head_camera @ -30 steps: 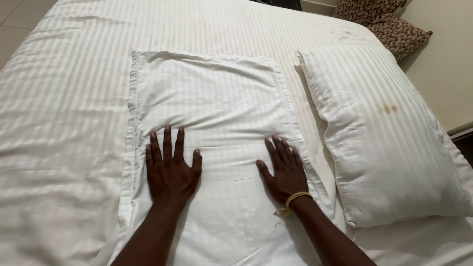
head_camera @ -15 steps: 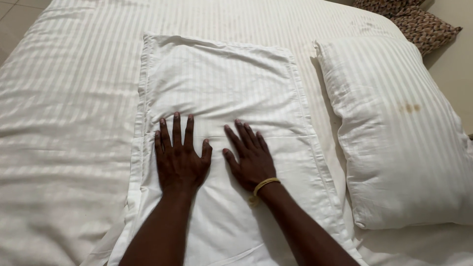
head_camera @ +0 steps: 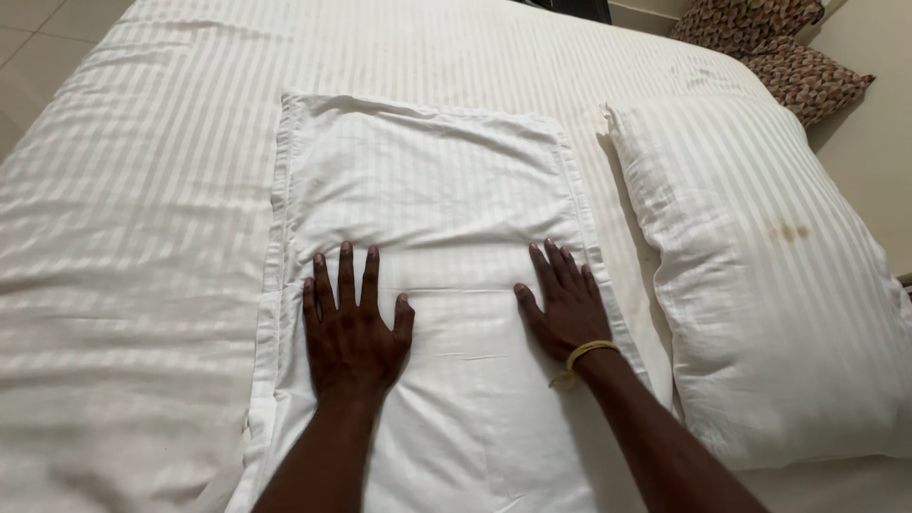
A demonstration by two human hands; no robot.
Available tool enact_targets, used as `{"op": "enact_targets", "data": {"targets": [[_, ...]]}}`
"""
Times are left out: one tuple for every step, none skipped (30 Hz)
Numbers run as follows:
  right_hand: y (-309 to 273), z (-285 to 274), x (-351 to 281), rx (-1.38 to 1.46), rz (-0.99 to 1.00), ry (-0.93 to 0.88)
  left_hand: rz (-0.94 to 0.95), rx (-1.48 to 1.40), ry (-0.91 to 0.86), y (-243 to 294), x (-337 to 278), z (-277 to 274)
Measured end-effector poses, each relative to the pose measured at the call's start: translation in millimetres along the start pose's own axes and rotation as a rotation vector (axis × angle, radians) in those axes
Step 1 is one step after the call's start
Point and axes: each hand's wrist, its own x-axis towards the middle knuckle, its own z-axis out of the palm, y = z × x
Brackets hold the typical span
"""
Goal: The person smooths a white pillow on a bed, then unfolds and smooths a white pillowcase on the bed surface. The pillow is moved aside while the pillowcase is adjusted and flattened by hand.
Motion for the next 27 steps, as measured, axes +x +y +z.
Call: {"op": "enact_targets", "data": {"targets": [[-2,5,2,-0.021,-0.008,0.012,-0.002,0.003,0.0,0,1,0],[-4,10,4,-0.042,-0.017,0.024,-0.004,0.006,-0.001,1,1,0],[-20,7,1,-0.045,-0.016,0.028,-0.002,0.003,0.003,1,1,0],[-36,3,-2,-0.034,-0.075,0.033,-0.005,0.004,0.001,2,2,0],[-53,0,-5,-0.019,-0.133,0.038,-0.006,0.007,-0.002,2,2,-1],[-55,-3,-11,-0.019,-0.131,0.042,-0.003,0.006,0.0,3,1,-1],[-60,-4,-15,0.019,-0.179,0.034,-0.003,0.006,0.003,2,2,-2],[-65,-6,-18,0.058,-0.227,0.026,-0.003,0.006,0.006,1,2,-3],[-56,-6,-20,0.06,-0.228,0.029,-0.001,0.009,0.008,2,2,-3],[-46,-7,-22,0.037,-0.204,0.043,0.003,0.0,0.015,3,2,-2],[-38,-7,-24,0.016,-0.182,0.054,0.006,-0.006,0.019,3,2,-3],[-27,-9,-24,0.022,-0.183,0.055,0.006,0.0,0.02,2,2,-4],[-14,-13,-24,0.003,-0.129,0.063,0.005,-0.006,0.019,2,2,-3],[-1,-16,-25,-0.017,-0.074,0.071,0.004,-0.012,0.018,2,2,-3],[1,-14,-25,-0.017,-0.073,0.073,0.006,-0.013,0.019,1,3,-2],[3,-13,-25,-0.005,-0.038,0.085,0.006,-0.008,0.016,1,4,-2],[5,-12,-25,0.006,-0.007,0.094,0.001,-0.003,0.011,3,4,-2],[3,-12,-27,0.003,-0.01,0.093,-0.002,-0.005,0.012,4,4,-3],[1,-12,-25,0.005,-0.005,0.128,0.033,0.07,-0.021,4,8,-3],[0,-11,-24,0.006,0.0,0.163,0.069,0.145,-0.054,5,11,-3],[-1,-14,-27,0.001,0.007,0.16,0.072,0.138,-0.059,8,13,3],[-3,-16,-29,0.006,0.024,0.17,0.176,0.145,-0.118,11,14,10],[-6,-17,-29,0.017,0.033,0.181,0.275,0.159,-0.172,11,16,15],[-7,-17,-29,0.017,0.032,0.181,0.274,0.159,-0.172,12,16,19],[-8,-17,-28,0.02,0.034,0.184,0.313,0.043,-0.207,13,16,23],[-8,-17,-28,0.023,0.037,0.187,0.352,-0.073,-0.242,15,17,27],[-8,-18,-28,0.02,0.039,0.189,0.354,-0.076,-0.241,16,19,27]]}}
